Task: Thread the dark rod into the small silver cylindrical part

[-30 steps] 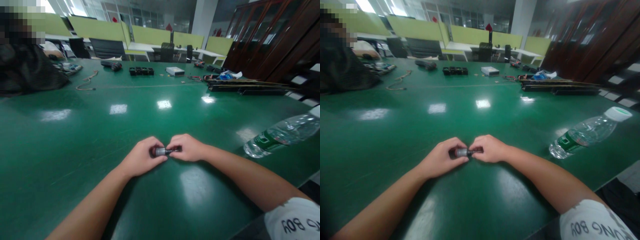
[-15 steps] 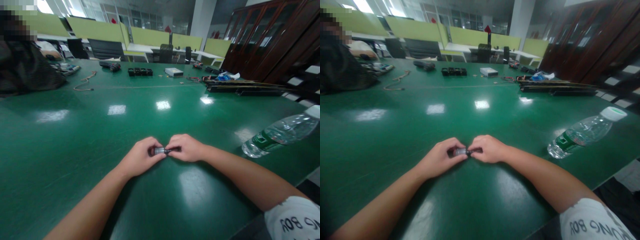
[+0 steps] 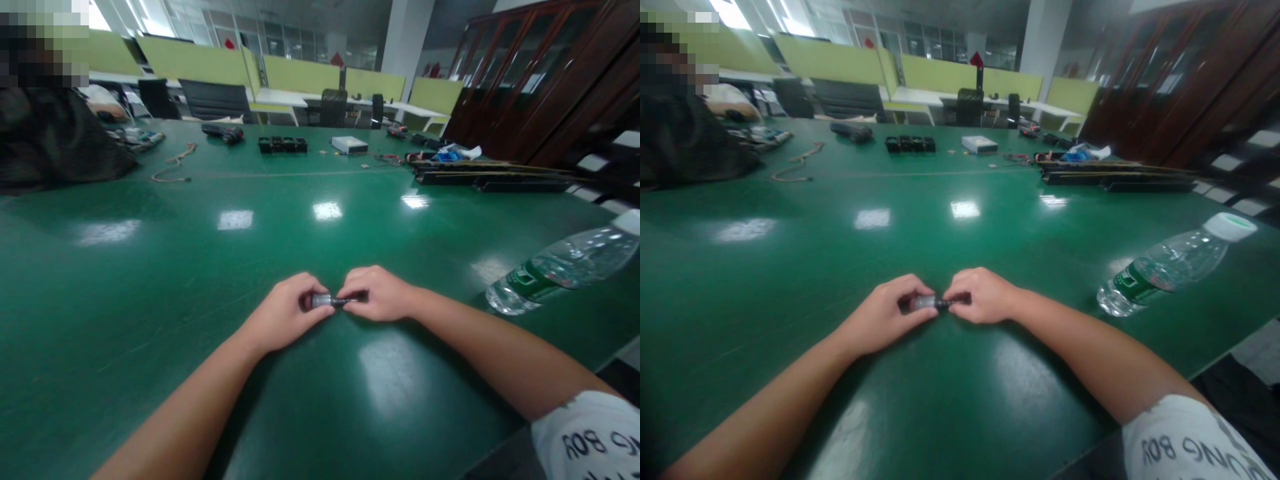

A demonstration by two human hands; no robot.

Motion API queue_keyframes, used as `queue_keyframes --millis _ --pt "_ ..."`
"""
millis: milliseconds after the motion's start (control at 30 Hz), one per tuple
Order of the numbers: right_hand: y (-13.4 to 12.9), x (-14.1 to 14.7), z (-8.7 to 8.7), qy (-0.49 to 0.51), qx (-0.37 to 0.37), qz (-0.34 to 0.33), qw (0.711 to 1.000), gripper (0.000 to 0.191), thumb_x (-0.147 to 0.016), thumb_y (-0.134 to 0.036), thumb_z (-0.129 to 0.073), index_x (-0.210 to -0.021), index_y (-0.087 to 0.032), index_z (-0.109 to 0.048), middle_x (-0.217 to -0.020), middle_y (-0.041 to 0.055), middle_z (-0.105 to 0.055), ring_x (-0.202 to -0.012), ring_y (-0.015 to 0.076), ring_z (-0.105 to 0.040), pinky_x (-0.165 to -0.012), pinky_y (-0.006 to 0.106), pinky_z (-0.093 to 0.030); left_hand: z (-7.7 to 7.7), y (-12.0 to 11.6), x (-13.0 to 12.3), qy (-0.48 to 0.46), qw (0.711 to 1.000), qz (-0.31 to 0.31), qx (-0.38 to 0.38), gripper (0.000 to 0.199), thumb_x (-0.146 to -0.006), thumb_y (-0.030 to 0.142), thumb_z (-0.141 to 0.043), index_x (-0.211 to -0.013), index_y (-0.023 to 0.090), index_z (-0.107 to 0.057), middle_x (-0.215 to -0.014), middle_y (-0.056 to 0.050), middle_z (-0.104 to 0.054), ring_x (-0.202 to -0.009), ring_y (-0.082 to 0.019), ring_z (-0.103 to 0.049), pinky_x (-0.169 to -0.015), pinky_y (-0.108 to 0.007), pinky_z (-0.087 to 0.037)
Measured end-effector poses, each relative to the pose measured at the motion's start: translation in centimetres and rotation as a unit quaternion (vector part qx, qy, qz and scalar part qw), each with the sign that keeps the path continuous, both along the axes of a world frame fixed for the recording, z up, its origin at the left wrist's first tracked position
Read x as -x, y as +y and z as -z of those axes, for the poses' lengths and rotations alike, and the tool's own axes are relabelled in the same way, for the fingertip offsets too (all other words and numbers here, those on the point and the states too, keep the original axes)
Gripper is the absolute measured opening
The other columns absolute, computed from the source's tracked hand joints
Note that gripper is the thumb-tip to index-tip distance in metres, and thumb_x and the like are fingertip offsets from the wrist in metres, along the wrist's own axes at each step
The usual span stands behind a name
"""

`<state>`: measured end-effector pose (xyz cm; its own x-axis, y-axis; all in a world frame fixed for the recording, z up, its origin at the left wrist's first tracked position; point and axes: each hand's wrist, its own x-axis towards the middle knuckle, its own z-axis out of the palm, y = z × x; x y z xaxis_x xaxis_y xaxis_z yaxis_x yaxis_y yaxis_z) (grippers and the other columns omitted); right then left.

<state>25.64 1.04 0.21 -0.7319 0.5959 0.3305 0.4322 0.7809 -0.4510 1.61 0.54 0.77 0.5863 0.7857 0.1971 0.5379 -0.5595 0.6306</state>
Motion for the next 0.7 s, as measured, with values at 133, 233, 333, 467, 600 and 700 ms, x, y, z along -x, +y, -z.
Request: queue_keyframes --millis 133,233,333,467,600,700 --pt "0.0 -0.1 -0.1 0.001 0.007 0.005 1.0 0.016 -0.081 -0.018 -0.066 -0.094 -0.016 -0.074 -0.085 0.0057 -0.07 -0.078 0.0163 -0.063 -0.073 0.026 -0.048 -0.2 -0.1 0.0 0.001 1.0 -0.002 0.001 0.022 -0.086 0.04 -0.068 -0.092 0.019 -0.069 -0.082 -0.002 -0.063 -0.071 -0.016 -0.059 -0.065 -0.027 -0.045" --pt "-0.1 0.0 -0.1 0.005 0.015 0.011 1.0 0.016 -0.08 -0.019 -0.066 -0.094 -0.016 -0.074 -0.084 0.0056 -0.07 -0.077 0.016 -0.063 -0.072 0.026 -0.048 -0.2 -0.1 -0.1 0.002 1.0 -0.003 0.001 0.022 -0.085 0.04 -0.068 -0.092 0.019 -0.069 -0.083 -0.002 -0.063 -0.071 -0.016 -0.059 -0.065 -0.027 -0.045" --pt "-0.1 0.0 0.0 0.007 0.021 0.018 1.0 0.015 -0.081 -0.022 -0.068 -0.093 -0.016 -0.074 -0.082 0.0047 -0.069 -0.075 0.0153 -0.062 -0.071 0.026 -0.047 -0.2 -0.1 0.0 0.003 1.0 -0.003 -0.002 0.021 -0.085 0.039 -0.068 -0.091 0.019 -0.069 -0.081 -0.002 -0.063 -0.071 -0.016 -0.059 -0.065 -0.027 -0.045" --pt "0.1 -0.2 0.1 0.005 0.03 0.027 0.999 0.013 -0.081 -0.024 -0.069 -0.091 -0.017 -0.073 -0.08 0.0038 -0.068 -0.073 0.0146 -0.062 -0.07 0.025 -0.047 -0.1 -0.1 0.0 0.005 1.0 0.001 -0.007 0.022 -0.085 0.04 -0.067 -0.091 0.019 -0.069 -0.08 -0.002 -0.063 -0.07 -0.016 -0.058 -0.064 -0.027 -0.045" --pt "0.3 -0.7 0.0 0.005 0.042 0.027 0.999 0.011 -0.079 -0.023 -0.07 -0.087 -0.016 -0.073 -0.079 0.0039 -0.068 -0.073 0.0139 -0.062 -0.068 0.024 -0.047 -0.1 0.0 0.0 0.006 1.0 0.001 -0.003 0.023 -0.085 0.041 -0.068 -0.091 0.019 -0.068 -0.081 -0.002 -0.064 -0.07 -0.016 -0.059 -0.065 -0.027 -0.045" --pt "0.9 -1.6 -0.3 -0.006 0.06 0.021 0.998 0.009 -0.078 -0.021 -0.07 -0.084 -0.015 -0.074 -0.077 0.0032 -0.068 -0.07 0.0127 -0.061 -0.066 0.023 -0.047 -0.1 0.0 0.0 0.007 1.0 -0.002 -0.001 0.023 -0.085 0.042 -0.068 -0.091 0.02 -0.068 -0.08 -0.001 -0.064 -0.07 -0.016 -0.059 -0.065 -0.027 -0.045"
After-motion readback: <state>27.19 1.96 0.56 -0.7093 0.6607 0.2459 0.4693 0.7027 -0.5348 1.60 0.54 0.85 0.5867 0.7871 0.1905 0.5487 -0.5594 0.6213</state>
